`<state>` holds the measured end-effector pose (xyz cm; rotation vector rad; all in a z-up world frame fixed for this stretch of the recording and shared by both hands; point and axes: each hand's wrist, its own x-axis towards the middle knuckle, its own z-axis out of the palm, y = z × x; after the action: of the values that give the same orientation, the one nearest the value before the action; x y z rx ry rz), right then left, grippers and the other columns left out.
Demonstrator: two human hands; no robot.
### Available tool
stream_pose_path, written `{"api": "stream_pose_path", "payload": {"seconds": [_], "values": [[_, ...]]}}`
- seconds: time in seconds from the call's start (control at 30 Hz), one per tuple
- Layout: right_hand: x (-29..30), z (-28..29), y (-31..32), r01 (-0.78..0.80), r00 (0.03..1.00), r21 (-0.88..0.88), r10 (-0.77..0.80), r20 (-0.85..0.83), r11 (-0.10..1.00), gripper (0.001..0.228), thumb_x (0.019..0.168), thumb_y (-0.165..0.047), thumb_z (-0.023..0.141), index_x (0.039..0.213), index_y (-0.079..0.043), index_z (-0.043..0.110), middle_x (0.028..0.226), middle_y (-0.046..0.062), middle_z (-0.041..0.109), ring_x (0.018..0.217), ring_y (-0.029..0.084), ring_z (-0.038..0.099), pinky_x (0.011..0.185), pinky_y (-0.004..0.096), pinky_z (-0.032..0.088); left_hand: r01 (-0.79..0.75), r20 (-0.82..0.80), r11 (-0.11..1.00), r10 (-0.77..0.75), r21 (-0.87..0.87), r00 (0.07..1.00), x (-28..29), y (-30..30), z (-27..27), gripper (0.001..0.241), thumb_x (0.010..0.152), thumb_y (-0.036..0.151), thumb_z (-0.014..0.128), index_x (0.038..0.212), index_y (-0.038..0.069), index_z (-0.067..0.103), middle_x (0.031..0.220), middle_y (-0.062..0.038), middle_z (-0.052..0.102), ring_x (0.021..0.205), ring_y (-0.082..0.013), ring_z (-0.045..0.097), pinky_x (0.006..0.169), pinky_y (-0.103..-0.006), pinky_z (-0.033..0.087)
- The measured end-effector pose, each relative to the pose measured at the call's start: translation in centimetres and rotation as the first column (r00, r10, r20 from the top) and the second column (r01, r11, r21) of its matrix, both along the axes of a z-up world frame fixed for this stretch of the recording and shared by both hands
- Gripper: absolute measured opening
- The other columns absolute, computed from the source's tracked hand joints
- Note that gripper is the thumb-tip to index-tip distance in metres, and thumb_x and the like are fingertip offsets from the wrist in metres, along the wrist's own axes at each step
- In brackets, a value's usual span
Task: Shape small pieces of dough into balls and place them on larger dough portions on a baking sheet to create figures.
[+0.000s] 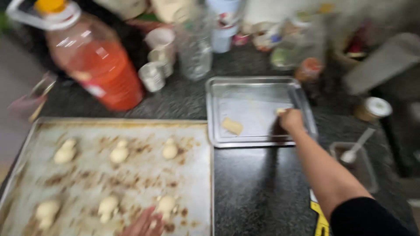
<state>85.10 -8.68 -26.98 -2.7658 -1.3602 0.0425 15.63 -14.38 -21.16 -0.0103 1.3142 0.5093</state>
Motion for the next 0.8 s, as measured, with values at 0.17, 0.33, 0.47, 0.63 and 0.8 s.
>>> {"api": "stream_pose_path", "payload": {"seconds": [0.17, 0.33, 0.47, 0.63, 0.8], "values": [[-10.1, 9.2, -1.3, 0.158, 0.964, 0.496, -0.026, -0.263, 0.854, 0.029, 0.089, -0.033, 0.06, 0.091, -0.005, 0.065, 0.087, 0.019, 0.066, 0.085, 0.038, 0.061, 0.072, 0.046, 0.042, -0.117, -0.064, 0.984, 0.126, 0.134, 0.99, 9.4, 0.8, 23.5, 0.039, 0.088, 0.011, 0.041, 0.122, -0.006, 0.051, 0.129, -0.033, 0.052, 0.115, -0.0436, 0.052, 0.1, -0.0462, 0.038], [-26.1, 19.4, -5.5, 0.214, 0.608, 0.634, 0.407, -0.681, 0.743, 0.018, 0.091, -0.011, 0.056, 0.109, -0.009, 0.058, 0.086, 0.002, 0.061, 0.063, 0.007, 0.049, 0.055, 0.021, 0.044, -0.092, 0.053, 0.98, 0.084, 0.175, 0.995, 10.7, 1.1, 26.8, 0.044, 0.09, 0.015, 0.039, 0.125, -0.011, 0.045, 0.122, -0.03, 0.056, 0.111, -0.0368, 0.054, 0.098, -0.0395, 0.041], [-36.5, 24.2, -9.1, 0.253, 0.471, 0.591, 0.436, -0.767, 0.766, 0.019, 0.082, -0.013, 0.066, 0.1, -0.007, 0.062, 0.068, 0.001, 0.059, 0.051, 0.008, 0.044, 0.049, 0.021, 0.039, -0.069, 0.097, 0.973, 0.048, 0.22, 0.994, 10.6, 0.9, 27.8, 0.043, 0.091, 0.016, 0.038, 0.122, -0.012, 0.047, 0.118, -0.029, 0.057, 0.109, -0.038, 0.056, 0.096, -0.0417, 0.043], [-44.1, 27.6, -12.6, 0.223, 0.346, 0.501, 0.412, -0.843, 0.836, 0.02, 0.075, -0.011, 0.071, 0.094, -0.006, 0.073, 0.088, 0.005, 0.075, 0.079, 0.008, 0.064, 0.074, 0.021, 0.049, 0.045, 0.117, 0.965, -0.077, 0.26, 0.99, 9.3, 0.7, 29.1, 0.042, 0.089, 0.016, 0.042, 0.122, -0.009, 0.05, 0.117, -0.027, 0.06, 0.108, -0.0337, 0.058, 0.093, -0.0386, 0.045], [-47.5, 29.0, -14.3, 0.053, 0.303, 0.573, 0.533, -0.79, 0.818, 0.015, 0.085, -0.015, 0.061, 0.096, -0.007, 0.066, 0.076, -0.001, 0.061, 0.064, 0.006, 0.049, 0.061, 0.02, 0.04, 0.138, 0.112, 0.944, -0.179, 0.299, 0.978, 7.2, 1.1, 30.3, 0.048, 0.08, 0.007, 0.051, 0.125, -0.008, 0.049, 0.119, -0.023, 0.061, 0.11, -0.0308, 0.059, 0.094, -0.0352, 0.045]]}}
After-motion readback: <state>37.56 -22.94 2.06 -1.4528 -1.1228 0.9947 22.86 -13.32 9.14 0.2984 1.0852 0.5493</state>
